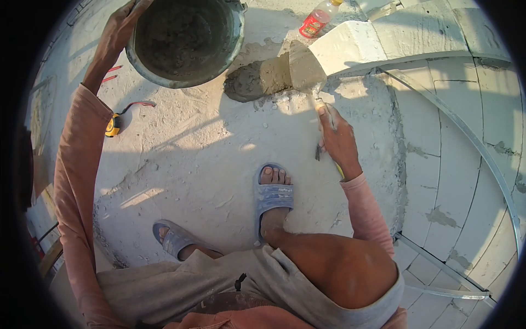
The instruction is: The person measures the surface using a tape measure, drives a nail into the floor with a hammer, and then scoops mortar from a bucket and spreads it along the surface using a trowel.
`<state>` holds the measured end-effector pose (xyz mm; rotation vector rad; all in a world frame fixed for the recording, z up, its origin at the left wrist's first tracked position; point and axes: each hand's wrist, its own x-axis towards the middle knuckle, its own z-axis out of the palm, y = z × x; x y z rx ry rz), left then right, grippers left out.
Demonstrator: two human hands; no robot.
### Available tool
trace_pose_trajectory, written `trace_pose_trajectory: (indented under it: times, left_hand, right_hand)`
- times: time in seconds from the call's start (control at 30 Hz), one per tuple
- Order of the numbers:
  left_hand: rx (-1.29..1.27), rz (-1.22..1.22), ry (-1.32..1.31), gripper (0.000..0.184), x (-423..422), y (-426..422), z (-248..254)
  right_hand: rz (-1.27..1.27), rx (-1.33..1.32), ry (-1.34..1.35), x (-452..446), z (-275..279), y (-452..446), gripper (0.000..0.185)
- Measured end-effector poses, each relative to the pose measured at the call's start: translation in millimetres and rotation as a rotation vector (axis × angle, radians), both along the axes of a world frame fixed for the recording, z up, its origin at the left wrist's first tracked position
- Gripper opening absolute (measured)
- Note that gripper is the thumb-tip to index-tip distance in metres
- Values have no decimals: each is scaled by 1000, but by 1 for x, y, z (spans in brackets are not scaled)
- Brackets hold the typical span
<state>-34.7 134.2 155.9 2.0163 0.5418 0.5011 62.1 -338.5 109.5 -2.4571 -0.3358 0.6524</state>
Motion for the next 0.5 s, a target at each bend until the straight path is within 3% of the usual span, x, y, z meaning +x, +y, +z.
trace_pose_trajectory:
  times: [0.03, 0.13, 0.2, 0.3, 0.4, 0.5]
  left_hand:
    - [10, 23, 16, 51, 0, 1, -1]
    - [24, 62, 20, 49, -4, -2, 2]
    - [6, 45, -29, 47, -12, -8, 8]
    - [-32, 117, 30, 47, -17, 13, -2]
    - [-42, 175, 61, 52, -28, 23, -9]
    - [-48, 208, 81, 56, -37, 25, -12]
  right_hand:
    - [0, -26, -7, 4, 14, -1, 53]
    - [359, -240, -561, 26, 32, -9, 45]
    - [563, -305, -785, 35, 61, 0, 41]
    - [579, -644, -760, 34, 72, 28, 34]
    - [735, -597, -980, 43, 44, 28, 32]
    - [699, -566, -861, 40, 44, 33, 32]
